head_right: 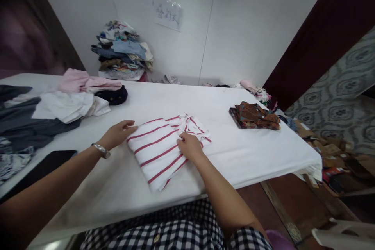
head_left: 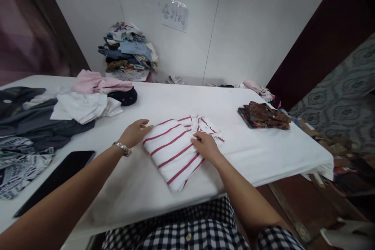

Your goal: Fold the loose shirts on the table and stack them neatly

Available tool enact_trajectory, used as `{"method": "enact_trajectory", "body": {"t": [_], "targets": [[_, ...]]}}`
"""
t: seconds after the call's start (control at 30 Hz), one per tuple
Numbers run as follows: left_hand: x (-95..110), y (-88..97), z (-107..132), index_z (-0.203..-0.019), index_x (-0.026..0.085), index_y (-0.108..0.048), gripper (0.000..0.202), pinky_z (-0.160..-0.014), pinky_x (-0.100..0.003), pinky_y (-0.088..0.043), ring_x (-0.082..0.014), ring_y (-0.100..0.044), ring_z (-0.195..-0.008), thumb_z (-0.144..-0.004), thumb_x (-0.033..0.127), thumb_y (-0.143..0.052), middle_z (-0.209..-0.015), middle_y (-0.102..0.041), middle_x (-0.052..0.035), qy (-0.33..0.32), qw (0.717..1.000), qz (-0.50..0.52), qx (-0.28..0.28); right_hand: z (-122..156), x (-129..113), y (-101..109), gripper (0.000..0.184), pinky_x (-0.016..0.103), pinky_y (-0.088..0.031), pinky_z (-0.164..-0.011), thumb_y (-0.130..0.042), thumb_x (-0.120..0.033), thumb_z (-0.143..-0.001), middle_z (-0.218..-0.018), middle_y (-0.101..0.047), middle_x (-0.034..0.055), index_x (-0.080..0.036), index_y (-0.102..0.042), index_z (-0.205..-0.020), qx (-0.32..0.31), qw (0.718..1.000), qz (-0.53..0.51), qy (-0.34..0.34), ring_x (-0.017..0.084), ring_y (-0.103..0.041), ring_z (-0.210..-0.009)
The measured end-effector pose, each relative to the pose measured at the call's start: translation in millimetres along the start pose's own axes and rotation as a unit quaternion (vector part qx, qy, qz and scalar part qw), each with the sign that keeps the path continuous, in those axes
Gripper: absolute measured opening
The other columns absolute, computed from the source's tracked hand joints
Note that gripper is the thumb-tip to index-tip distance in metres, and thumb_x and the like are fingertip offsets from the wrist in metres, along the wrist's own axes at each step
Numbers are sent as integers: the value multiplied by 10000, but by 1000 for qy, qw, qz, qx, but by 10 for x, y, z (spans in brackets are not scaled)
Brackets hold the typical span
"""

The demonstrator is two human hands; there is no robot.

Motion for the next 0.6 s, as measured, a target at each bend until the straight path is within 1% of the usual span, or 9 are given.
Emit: {"method": "enact_trajectory", "body": {"t": [0.07, 0.13, 0.23, 0.3, 0.33, 0.4, 0.47, 0.53, 0.6], "targets": [[-50, -102, 24, -1195, 165, -592, 618, -853, -339, -506, -248, -654, -956, -738, 577, -537, -1086, -685, -113, 8, 1000, 6, -28, 18, 116, 23, 119, 235, -314, -618, -531, -287, -837, -749, -628, -8, -206, -611, -806, -18, 999, 23, -35, 140, -530, -701], [-4, -156, 27, -1162, 167, -612, 612, -862, -331, -501, -251, -648, -983, -732, 596, -536, -1102, -684, -112, 9, 999, 14, -40, 45, 149, 27, 119, 236, -297, -611, -532, -274, -831, -741, -623, -2, -197, -592, -764, -29, 998, 42, -44, 141, -524, -698], [165, -95, 2, -1108, 178, -643, 587, -877, -324, -493, -255, -642, -1005, -739, 617, -515, -1108, -689, -96, 17, 999, 25, -23, 77, 116, 46, 146, 237, -284, -605, -510, -268, -845, -729, -615, -1, -195, -575, -737, -15, 998, 48, -33, 138, -513, -684], [278, -52, 2, -1117, 171, -637, 596, -895, -333, -488, -257, -637, -1016, -765, 624, -478, -1121, -686, -93, 25, 999, 38, -28, 89, 109, 56, 144, 236, -287, -606, -512, -268, -844, -725, -615, -4, -198, -576, -736, -4, 999, 40, -31, 138, -510, -680], [335, -42, 16, -1133, 167, -626, 601, -906, -338, -484, -254, -632, -1028, -780, 624, -460, -1134, -681, -94, 18, 998, 47, -32, 90, 117, 65, 141, 234, -293, -611, -516, -270, -844, -730, -618, -6, -200, -580, -740, 4, 999, 34, -32, 138, -512, -683], [455, -25, 86, -1178, 165, -595, 600, -930, -346, -474, -249, -614, -1069, -805, 611, -447, -1183, -658, -101, -27, 998, 52, -21, 89, 146, 89, 138, 232, -308, -624, -519, -282, -846, -741, -625, -10, -205, -589, -755, 23, 999, 21, -32, 137, -517, -689], [584, -25, 225, -1217, 167, -566, 595, -985, -372, -440, -253, -573, -1144, -818, 594, -460, -1258, -616, -114, -113, 993, 24, 17, 84, 177, 105, 144, 230, -323, -635, -518, -290, -850, -745, -629, -13, -208, -598, -763, 37, 999, 11, -28, 138, -524, -690], [708, -107, 420, -1245, 182, -549, 568, -1066, -438, -357, -274, -493, -1249, -838, 568, -462, -1339, -558, -118, -214, 975, -42, 50, 79, 192, 112, 149, 231, -336, -649, -513, -285, -854, -747, -633, -12, -207, -608, -769, 46, 999, 5, -18, 141, -533, -697], [795, -273, 604, -1280, 197, -529, 538, -1133, -506, -222, -287, -378, -1347, -870, 534, -439, -1417, -485, -113, -298, 945, -119, 63, 74, 186, 127, 149, 234, -348, -673, -507, -275, -858, -770, -644, -6, -206, -619, -787, 59, 998, 1, -6, 147, -549, -728]]}}
Point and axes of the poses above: each hand's wrist, its own z-axis away from the middle knuckle, its own y-axis out of the back of the hand, x = y × z, the point moved 8 cm from there along -z, towards the middle knuckle
